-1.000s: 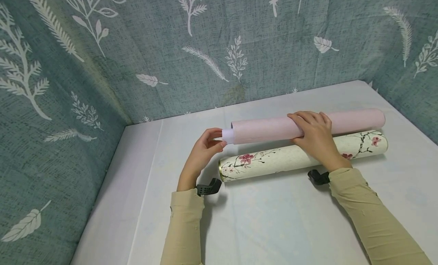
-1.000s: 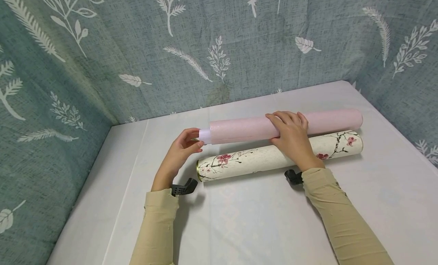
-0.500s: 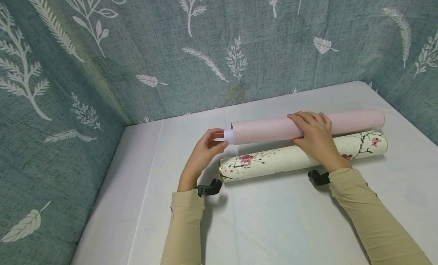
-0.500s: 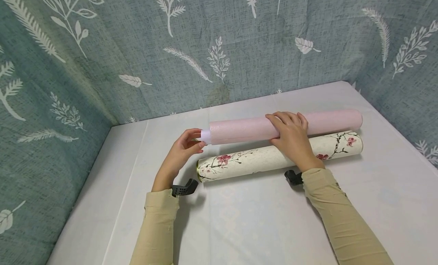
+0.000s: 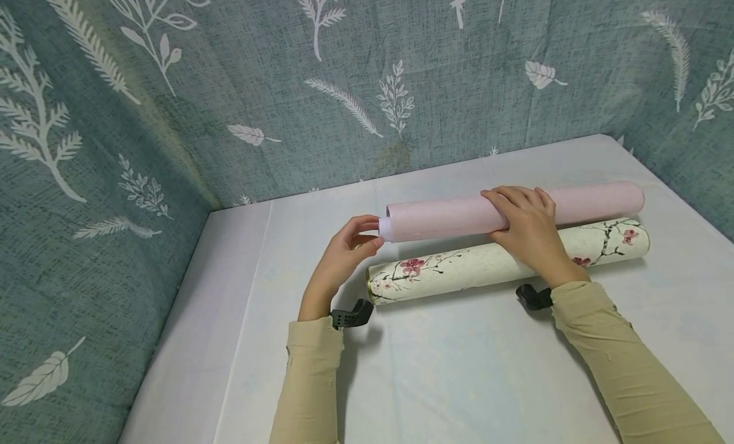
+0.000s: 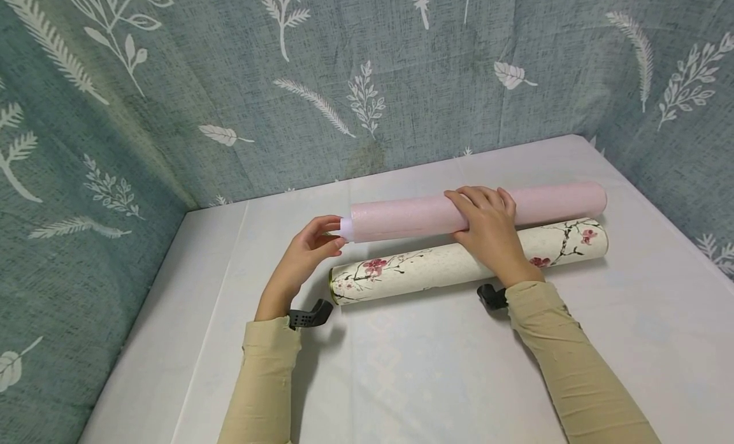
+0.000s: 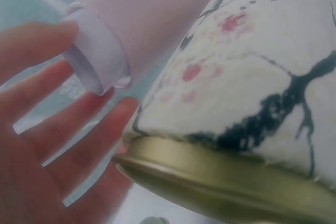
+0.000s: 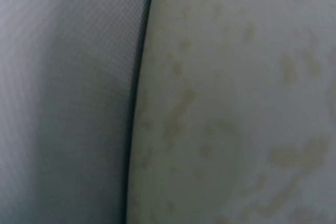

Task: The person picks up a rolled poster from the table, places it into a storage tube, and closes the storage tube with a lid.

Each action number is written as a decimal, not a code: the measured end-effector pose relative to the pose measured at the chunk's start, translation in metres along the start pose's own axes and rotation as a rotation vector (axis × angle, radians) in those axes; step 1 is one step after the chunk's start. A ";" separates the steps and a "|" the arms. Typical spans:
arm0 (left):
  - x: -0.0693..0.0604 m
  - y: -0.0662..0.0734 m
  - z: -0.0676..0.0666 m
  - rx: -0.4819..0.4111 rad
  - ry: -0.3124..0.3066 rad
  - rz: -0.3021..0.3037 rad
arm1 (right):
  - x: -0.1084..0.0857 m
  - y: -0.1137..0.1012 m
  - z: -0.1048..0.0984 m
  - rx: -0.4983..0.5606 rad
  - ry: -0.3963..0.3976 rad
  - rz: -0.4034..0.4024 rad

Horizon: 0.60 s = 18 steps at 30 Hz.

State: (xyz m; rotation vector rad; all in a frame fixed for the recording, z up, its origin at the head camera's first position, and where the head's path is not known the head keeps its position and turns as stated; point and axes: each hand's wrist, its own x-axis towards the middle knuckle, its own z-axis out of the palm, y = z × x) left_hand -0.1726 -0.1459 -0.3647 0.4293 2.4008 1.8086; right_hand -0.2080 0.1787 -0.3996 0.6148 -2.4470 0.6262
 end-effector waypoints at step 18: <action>-0.002 0.006 0.002 0.029 -0.058 0.037 | 0.000 0.001 0.000 0.002 0.002 -0.008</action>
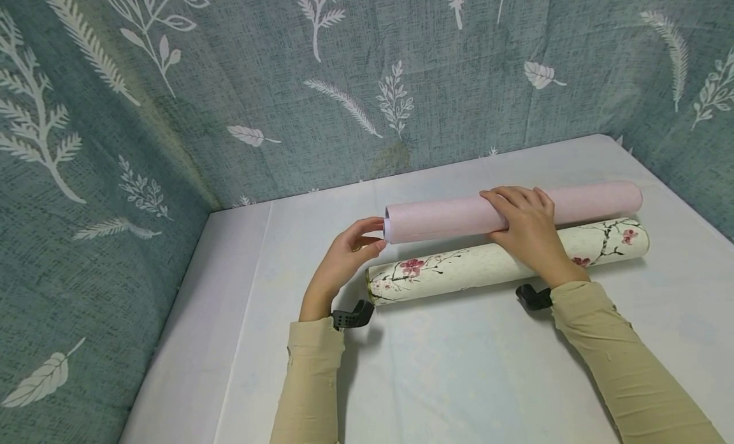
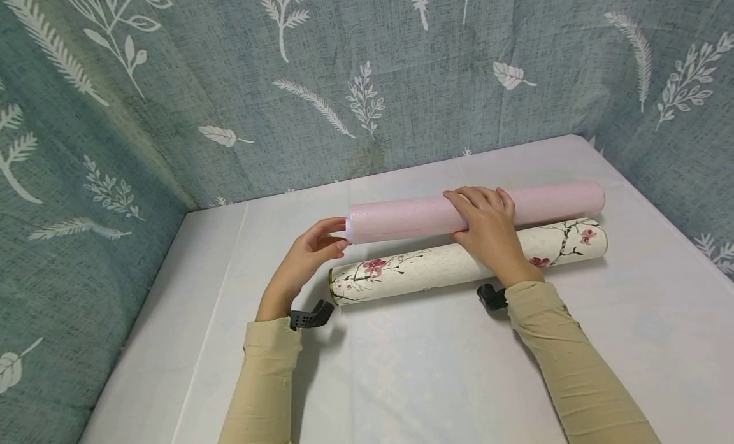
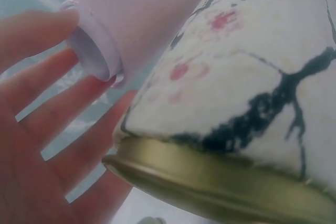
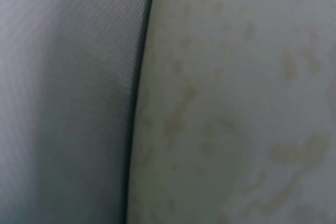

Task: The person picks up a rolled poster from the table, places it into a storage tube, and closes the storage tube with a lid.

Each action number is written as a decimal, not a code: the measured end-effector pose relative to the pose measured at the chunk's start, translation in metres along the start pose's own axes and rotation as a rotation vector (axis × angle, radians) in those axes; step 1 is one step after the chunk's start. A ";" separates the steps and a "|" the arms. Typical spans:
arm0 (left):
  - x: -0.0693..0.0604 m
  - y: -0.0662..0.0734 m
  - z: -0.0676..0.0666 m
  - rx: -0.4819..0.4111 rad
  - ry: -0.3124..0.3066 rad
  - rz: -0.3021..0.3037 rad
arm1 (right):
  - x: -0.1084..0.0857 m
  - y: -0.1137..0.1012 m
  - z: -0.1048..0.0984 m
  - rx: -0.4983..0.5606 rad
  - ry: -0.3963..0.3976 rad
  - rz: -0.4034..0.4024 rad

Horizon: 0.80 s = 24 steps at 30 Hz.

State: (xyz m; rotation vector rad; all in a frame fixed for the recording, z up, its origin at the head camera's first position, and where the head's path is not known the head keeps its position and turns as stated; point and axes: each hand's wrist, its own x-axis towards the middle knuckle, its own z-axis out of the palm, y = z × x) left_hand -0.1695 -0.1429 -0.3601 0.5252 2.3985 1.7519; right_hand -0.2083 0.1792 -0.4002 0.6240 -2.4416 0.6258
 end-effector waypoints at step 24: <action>0.001 0.000 0.004 -0.008 -0.064 -0.043 | 0.000 0.000 0.000 -0.011 -0.002 -0.009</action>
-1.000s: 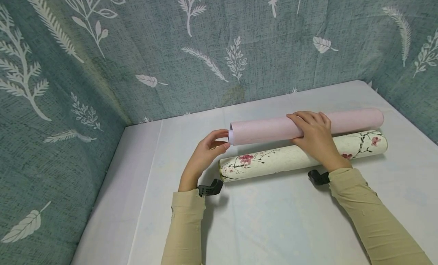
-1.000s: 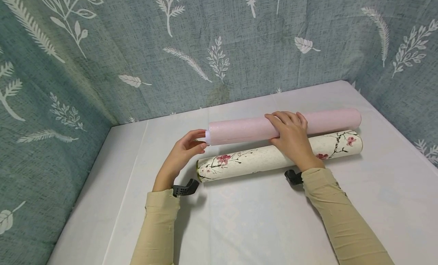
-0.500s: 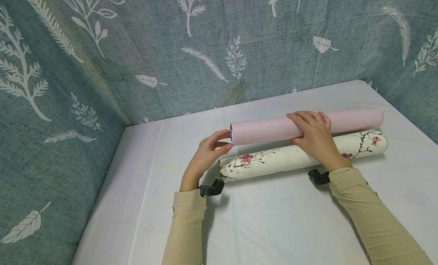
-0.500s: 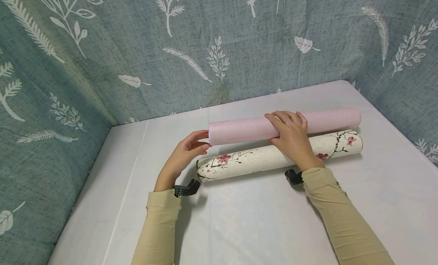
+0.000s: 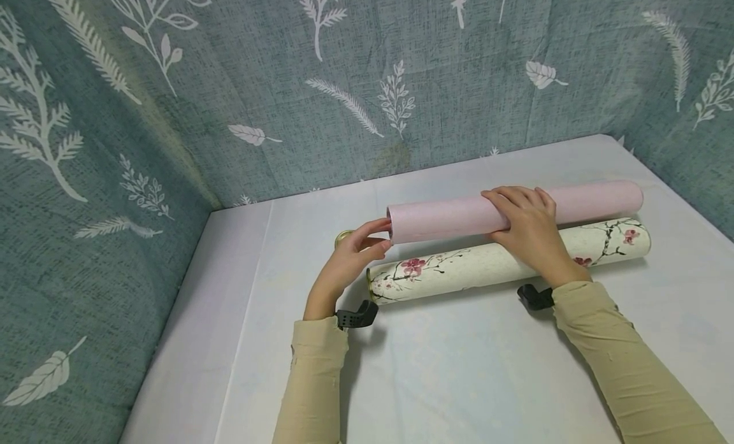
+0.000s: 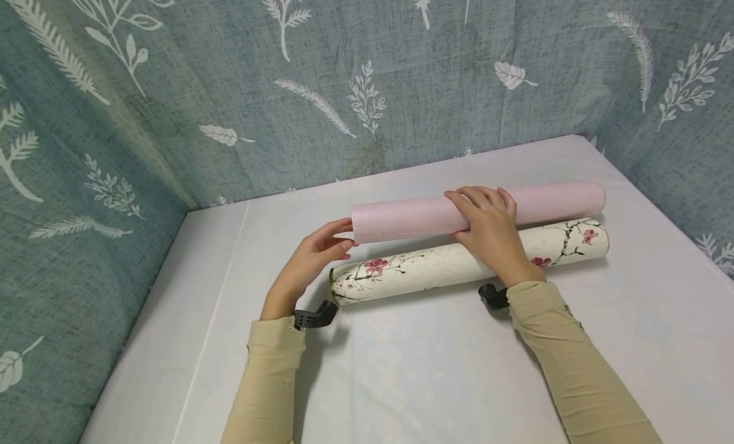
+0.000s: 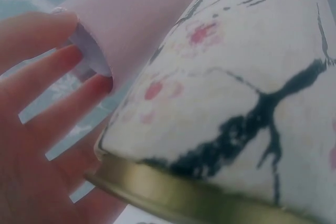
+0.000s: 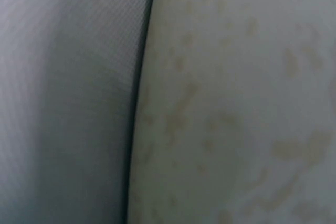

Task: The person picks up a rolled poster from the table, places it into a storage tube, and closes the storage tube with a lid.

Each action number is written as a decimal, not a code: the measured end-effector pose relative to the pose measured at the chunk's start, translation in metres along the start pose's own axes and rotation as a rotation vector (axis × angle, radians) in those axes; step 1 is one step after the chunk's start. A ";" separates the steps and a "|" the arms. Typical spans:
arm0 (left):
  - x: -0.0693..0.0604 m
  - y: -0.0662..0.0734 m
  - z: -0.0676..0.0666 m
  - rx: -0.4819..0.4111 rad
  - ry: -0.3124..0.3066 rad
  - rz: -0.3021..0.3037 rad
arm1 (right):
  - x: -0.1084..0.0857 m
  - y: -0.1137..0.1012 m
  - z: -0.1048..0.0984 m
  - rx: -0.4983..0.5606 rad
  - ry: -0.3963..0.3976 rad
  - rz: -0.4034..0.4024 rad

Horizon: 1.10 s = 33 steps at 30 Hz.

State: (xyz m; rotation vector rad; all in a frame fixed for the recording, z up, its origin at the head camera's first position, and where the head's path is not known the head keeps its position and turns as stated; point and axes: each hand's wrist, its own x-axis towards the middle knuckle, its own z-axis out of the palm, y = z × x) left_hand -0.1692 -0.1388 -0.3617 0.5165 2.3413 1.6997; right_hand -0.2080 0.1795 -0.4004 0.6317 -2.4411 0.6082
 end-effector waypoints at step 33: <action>0.001 0.001 0.000 -0.018 0.103 0.037 | 0.000 0.000 0.000 0.003 -0.007 0.000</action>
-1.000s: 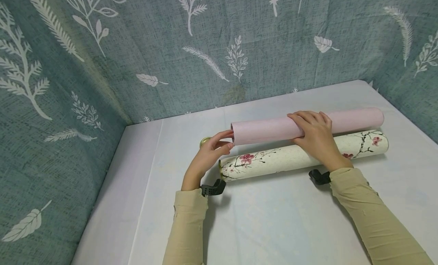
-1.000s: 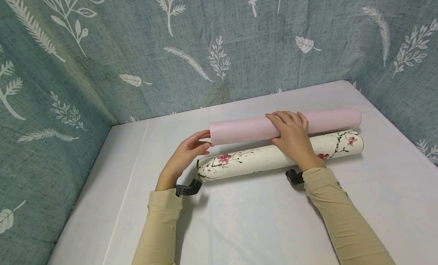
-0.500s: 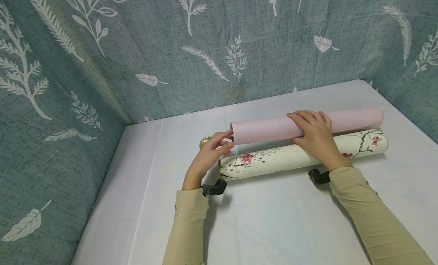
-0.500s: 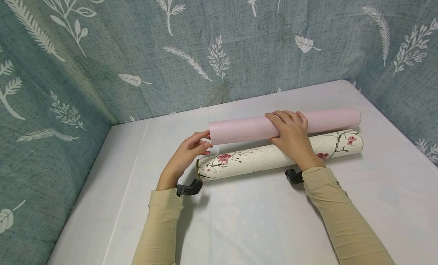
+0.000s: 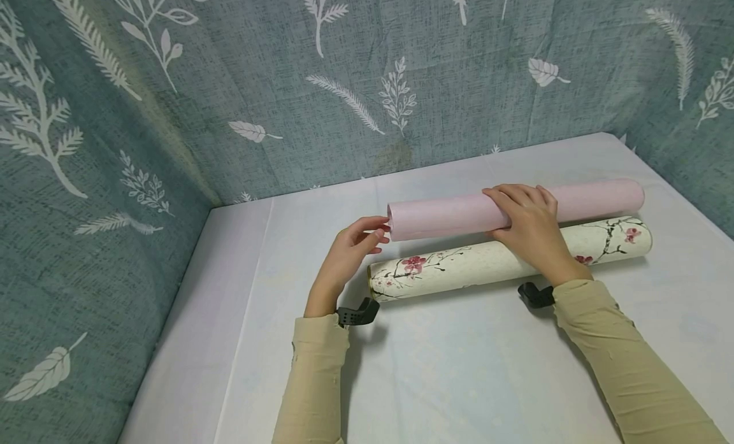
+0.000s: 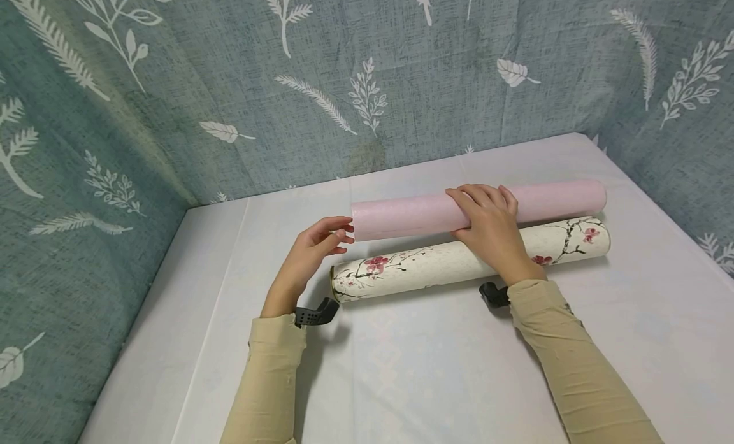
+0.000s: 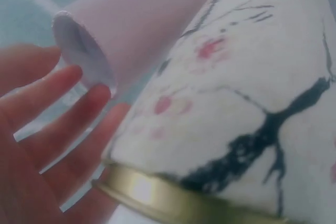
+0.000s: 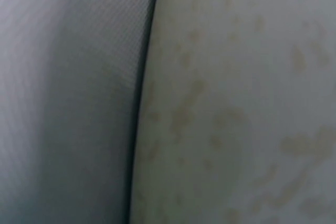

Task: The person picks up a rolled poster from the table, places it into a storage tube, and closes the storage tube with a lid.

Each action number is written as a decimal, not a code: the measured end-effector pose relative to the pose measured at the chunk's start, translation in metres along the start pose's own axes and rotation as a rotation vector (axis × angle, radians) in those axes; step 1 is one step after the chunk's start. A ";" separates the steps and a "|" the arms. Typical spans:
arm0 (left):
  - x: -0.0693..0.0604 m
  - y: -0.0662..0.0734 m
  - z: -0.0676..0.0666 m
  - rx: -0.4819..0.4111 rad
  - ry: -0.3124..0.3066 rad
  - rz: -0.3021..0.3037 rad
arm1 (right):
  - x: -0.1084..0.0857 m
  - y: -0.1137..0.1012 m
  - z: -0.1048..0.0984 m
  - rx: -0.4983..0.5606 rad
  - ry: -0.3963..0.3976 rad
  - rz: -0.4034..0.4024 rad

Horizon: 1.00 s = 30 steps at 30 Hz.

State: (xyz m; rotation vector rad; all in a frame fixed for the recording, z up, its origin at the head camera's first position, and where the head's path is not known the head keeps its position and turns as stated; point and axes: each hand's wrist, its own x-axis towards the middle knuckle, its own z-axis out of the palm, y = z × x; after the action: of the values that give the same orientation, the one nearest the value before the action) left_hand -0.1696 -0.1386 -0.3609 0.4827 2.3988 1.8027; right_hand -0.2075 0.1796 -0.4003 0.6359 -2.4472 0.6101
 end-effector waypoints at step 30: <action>0.011 -0.062 -0.032 -0.036 0.395 0.004 | 0.001 0.000 0.001 -0.008 0.008 0.006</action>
State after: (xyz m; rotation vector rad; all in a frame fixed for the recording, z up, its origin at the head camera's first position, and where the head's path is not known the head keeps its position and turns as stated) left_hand -0.2005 -0.1794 -0.4089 0.1342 2.5981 2.1075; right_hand -0.2082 0.1791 -0.4003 0.6216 -2.4438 0.6044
